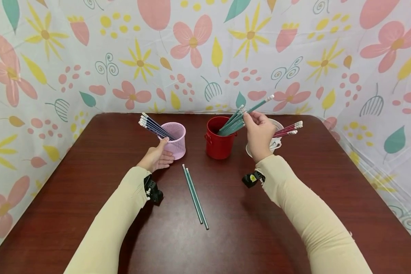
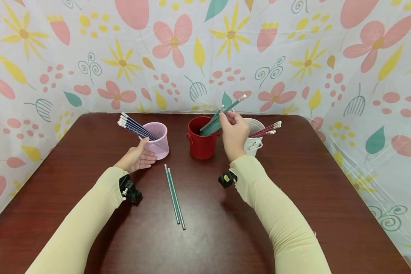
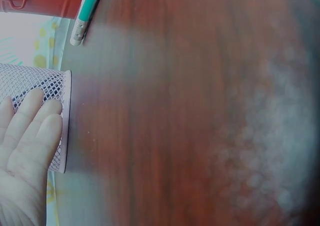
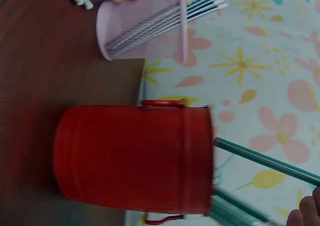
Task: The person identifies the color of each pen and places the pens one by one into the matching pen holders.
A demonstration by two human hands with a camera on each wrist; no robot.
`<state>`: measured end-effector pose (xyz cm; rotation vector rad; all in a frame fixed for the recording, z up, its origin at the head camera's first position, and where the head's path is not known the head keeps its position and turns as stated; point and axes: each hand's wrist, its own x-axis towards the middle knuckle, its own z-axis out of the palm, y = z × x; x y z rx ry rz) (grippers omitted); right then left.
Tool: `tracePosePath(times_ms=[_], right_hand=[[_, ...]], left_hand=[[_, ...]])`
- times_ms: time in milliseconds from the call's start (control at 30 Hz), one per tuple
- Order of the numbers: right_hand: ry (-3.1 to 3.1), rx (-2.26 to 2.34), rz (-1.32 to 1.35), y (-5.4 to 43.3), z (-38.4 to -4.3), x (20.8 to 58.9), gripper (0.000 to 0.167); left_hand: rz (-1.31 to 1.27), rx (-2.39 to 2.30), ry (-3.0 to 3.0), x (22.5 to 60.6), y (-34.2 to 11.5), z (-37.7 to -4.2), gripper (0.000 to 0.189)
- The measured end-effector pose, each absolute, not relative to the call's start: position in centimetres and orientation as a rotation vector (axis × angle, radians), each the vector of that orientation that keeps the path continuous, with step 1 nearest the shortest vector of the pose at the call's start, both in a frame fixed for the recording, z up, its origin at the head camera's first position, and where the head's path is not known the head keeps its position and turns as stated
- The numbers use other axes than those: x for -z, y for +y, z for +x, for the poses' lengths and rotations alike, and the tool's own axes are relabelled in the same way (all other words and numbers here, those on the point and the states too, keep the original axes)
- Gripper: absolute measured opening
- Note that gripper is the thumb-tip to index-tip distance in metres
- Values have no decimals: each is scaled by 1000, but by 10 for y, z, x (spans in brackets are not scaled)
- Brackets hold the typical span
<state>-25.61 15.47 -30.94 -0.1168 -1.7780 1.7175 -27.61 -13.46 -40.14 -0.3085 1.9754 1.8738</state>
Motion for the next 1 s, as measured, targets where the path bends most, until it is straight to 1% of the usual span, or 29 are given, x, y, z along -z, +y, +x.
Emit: tracePosePath(times_ms=[267,467,1000], right_hand=[[-1833,-1755,-208,156,-260,333,24],[-1844,-1759,-227,153,-264,347,23],[-2047,-1717,-315,155,-271,368,23]], left_hand=[[-314,-1869,1965,403,-134,-277,79],[-321,-1875,1978,402,-133,-276,78],[-310,-1870,1989,402,-133,-275,79]])
